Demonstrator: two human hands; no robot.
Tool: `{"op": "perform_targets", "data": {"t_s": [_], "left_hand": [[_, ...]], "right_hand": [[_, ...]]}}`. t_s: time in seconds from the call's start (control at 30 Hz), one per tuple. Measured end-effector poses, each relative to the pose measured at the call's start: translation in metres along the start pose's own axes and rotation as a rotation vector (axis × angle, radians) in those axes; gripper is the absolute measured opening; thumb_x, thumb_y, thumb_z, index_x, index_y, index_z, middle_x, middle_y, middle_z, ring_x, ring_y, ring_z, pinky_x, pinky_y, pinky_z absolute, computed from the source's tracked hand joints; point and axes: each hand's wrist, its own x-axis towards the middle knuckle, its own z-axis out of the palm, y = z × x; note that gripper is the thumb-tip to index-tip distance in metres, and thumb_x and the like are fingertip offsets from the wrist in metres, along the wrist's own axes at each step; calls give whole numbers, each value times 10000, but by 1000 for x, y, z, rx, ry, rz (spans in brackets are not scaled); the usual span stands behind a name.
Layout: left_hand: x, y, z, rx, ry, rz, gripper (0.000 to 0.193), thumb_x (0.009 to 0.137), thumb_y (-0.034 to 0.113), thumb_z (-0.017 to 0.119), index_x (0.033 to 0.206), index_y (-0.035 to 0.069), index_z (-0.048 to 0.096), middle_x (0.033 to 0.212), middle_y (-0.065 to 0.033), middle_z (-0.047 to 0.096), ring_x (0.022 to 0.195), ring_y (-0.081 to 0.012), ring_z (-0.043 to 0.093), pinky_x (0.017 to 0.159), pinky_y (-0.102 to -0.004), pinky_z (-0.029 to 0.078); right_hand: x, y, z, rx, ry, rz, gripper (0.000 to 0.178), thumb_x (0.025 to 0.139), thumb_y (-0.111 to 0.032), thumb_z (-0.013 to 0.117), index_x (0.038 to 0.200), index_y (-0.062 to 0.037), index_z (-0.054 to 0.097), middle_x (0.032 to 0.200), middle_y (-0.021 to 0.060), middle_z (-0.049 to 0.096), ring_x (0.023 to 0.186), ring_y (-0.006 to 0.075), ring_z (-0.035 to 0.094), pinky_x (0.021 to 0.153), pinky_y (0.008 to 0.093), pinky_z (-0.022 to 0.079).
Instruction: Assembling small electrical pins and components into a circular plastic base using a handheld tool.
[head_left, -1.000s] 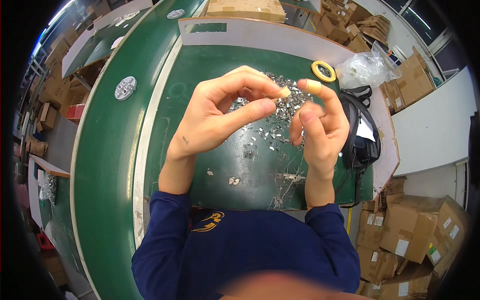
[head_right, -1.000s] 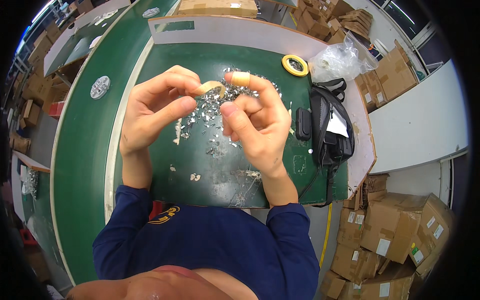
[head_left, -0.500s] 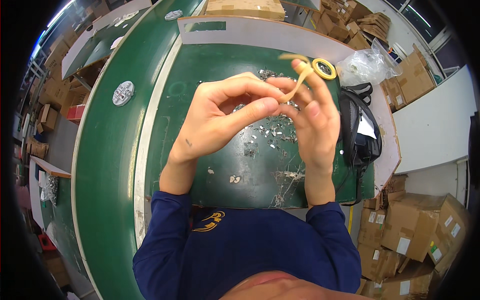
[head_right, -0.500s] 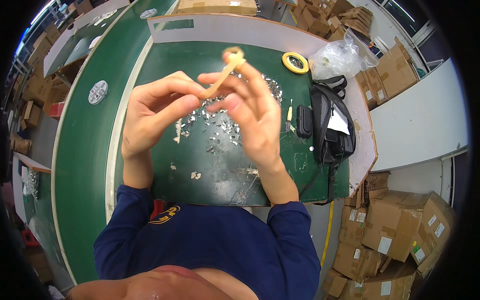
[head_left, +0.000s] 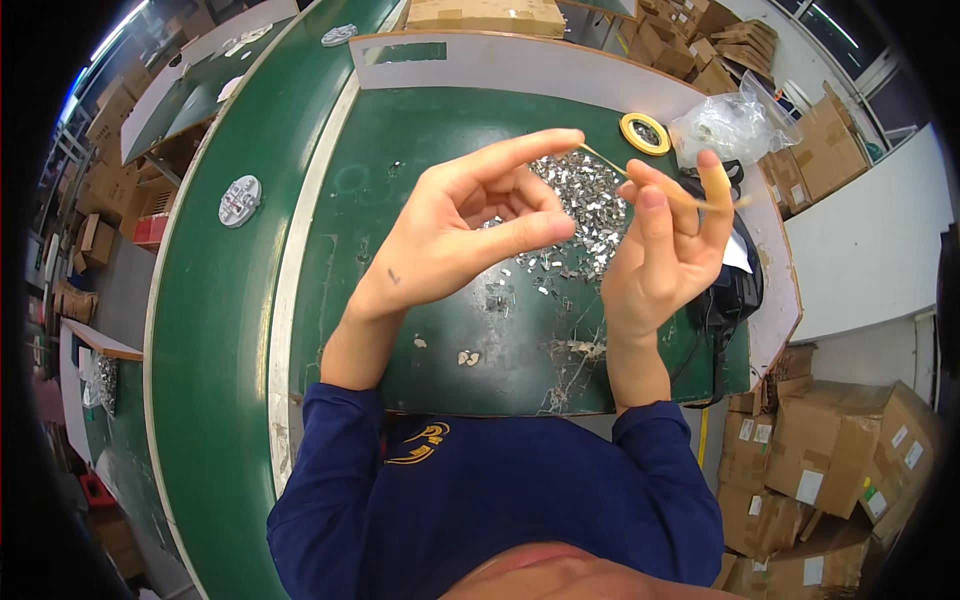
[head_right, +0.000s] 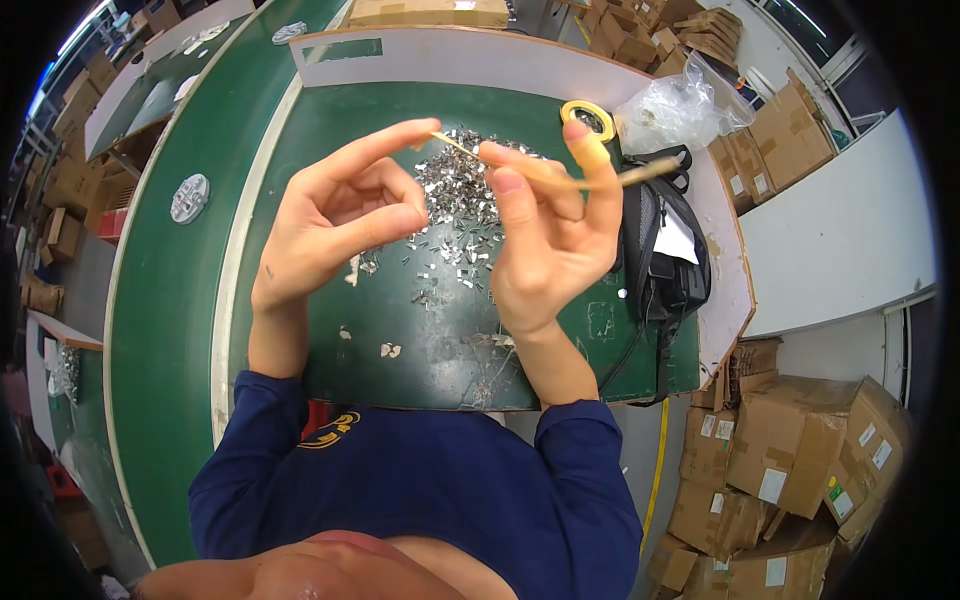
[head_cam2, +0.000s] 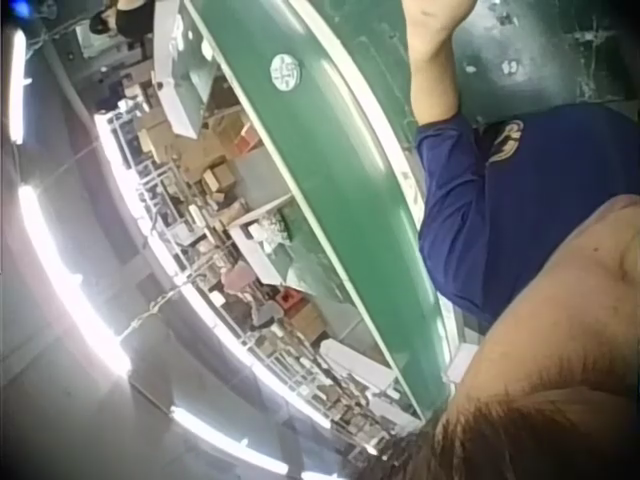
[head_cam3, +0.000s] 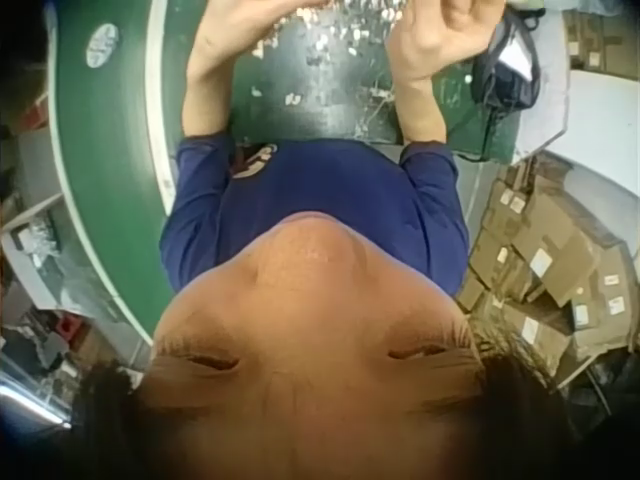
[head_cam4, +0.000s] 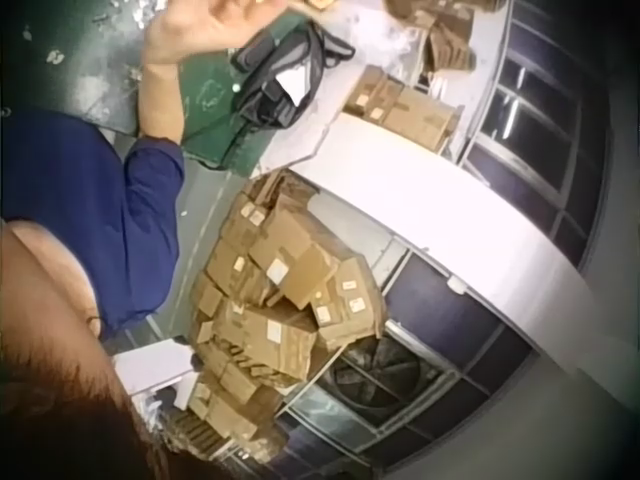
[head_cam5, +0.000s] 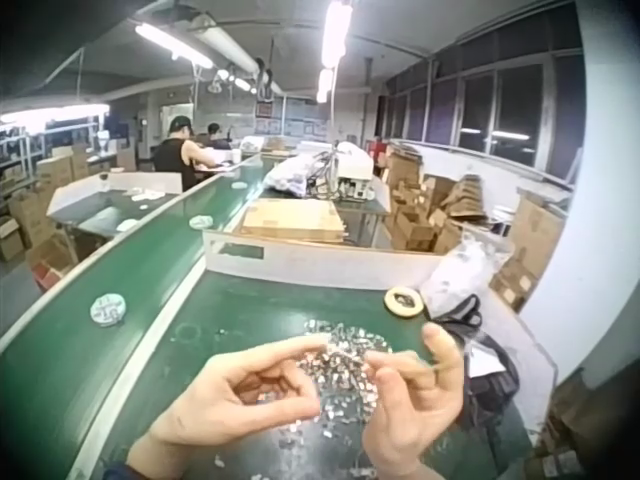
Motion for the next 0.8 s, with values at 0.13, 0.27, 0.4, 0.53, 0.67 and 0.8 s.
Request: {"op": "perform_targets", "data": {"t_s": [0.13, 0.27, 0.4, 0.53, 0.67, 0.8], "left_hand": [[0, -4, 7, -298, 64, 0, 502, 937, 125, 561, 1387, -28, 398, 915, -60, 611, 786, -86, 555, 687, -216, 446], [1, -7, -6, -266, 150, 21, 436, 962, 169, 528, 1341, -34, 449, 908, -60, 613, 774, -96, 554, 692, -228, 450], [-4, 1, -3, -94, 89, -63, 317, 963, 166, 527, 1201, -41, 561, 897, -62, 625, 781, -111, 569, 707, -238, 460], [-5, -4, 3, -152, 118, -83, 231, 960, 152, 531, 1047, -39, 630, 891, -66, 639, 805, -122, 590, 727, -253, 481], [-4, -3, 3, -312, 226, -60, 214, 959, 142, 530, 997, -35, 644, 897, -68, 648, 831, -125, 603, 750, -268, 501], [-4, -4, 1, -345, 299, -14, 212, 960, 137, 531, 996, -36, 650, 896, -68, 649, 853, -124, 606, 761, -276, 511]], "right_hand": [[-4, 16, -6, -187, -73, -343, 531, 876, 47, 565, 1358, 43, 342, 972, 200, 675, 805, 182, 617, 777, 312, 511], [-2, 19, -11, -344, -164, -603, 569, 853, 90, 563, 1366, 43, 320, 968, 219, 673, 805, 207, 625, 751, 321, 524], [0, 13, -8, -531, -233, -761, 599, 767, 112, 649, 1313, -7, 431, 1012, 128, 696, 936, 224, 628, 774, 338, 532], [-3, 5, -9, -850, -455, -826, 468, 741, 37, 677, 1184, -41, 549, 1060, 74, 694, 1005, 251, 607, 801, 368, 535], [2, 15, -7, -800, -487, -952, 312, 746, -43, 684, 1049, -65, 613, 1081, 88, 686, 1048, 261, 599, 843, 398, 532], [6, 16, -1, -833, -532, -1095, 255, 777, -58, 668, 1023, -84, 611, 1088, 85, 684, 1075, 280, 593, 874, 432, 524]]}}
